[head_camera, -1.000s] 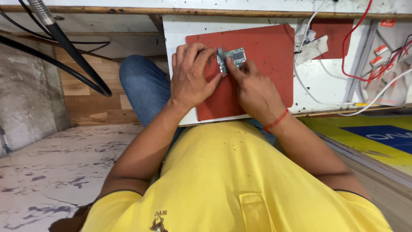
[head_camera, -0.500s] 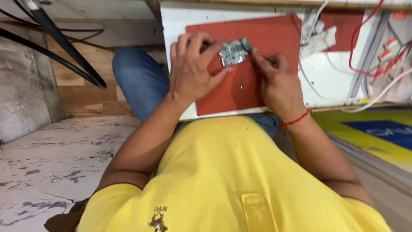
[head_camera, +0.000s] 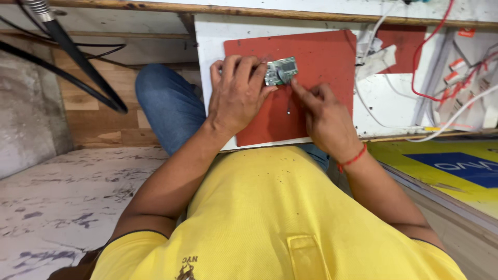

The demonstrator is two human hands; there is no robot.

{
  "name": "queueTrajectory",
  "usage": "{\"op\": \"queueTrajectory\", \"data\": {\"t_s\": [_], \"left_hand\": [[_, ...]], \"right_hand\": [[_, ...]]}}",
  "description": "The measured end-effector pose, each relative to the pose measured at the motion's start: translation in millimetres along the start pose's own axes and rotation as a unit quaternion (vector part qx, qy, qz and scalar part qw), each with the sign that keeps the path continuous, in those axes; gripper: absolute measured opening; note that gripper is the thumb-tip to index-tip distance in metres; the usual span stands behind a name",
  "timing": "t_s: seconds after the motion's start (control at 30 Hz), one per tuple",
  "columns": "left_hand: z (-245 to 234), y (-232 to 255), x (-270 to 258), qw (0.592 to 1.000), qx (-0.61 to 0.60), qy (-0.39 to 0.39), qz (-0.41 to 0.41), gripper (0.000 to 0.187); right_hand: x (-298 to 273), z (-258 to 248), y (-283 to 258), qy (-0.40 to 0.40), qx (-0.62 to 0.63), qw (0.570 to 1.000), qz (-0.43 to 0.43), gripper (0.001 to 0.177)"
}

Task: The person uses a small brush to scrub the surface of a small circuit board placed on a red mat. The person repeatedly brushes different areas of the board, occasionally repositioning it, and continues the cleaning action throughout the clip.

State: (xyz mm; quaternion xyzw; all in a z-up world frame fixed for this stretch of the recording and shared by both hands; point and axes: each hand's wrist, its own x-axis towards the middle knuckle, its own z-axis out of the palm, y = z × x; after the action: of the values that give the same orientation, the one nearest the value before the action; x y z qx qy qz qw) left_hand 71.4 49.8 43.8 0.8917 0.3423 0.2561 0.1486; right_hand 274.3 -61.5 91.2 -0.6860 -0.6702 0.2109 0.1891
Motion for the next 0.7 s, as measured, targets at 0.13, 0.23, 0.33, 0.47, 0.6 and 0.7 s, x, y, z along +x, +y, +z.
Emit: {"op": "queueTrajectory", "data": {"t_s": [0.13, 0.23, 0.33, 0.47, 0.6, 0.7], "left_hand": [[-2, 1, 3, 1.000, 0.006, 0.007, -0.005, 0.055], [1, 9, -4, 1.000, 0.001, -0.012, -0.006, 0.053], [-1, -1, 7, 1.000, 0.012, 0.002, -0.001, 0.053], [1, 6, -4, 0.999, 0.033, 0.004, 0.003, 0.056], [-3, 5, 9, 0.999, 0.037, 0.004, 0.000, 0.058], [-7, 5, -1, 0.999, 0.031, 0.003, -0.004, 0.057]], "right_hand": [[5, 5, -7, 0.034, 0.002, 0.999, 0.020, 0.057], [-10, 0, -11, 0.029, -0.004, 0.998, 0.051, 0.055], [5, -1, -9, 0.025, 0.003, 0.999, 0.029, 0.058], [-11, 8, -9, 0.035, 0.012, 0.999, 0.028, 0.055], [1, 4, -8, 0.039, 0.019, 0.998, 0.055, 0.053], [-3, 12, -9, 0.046, -0.010, 0.998, 0.033, 0.055]]}}
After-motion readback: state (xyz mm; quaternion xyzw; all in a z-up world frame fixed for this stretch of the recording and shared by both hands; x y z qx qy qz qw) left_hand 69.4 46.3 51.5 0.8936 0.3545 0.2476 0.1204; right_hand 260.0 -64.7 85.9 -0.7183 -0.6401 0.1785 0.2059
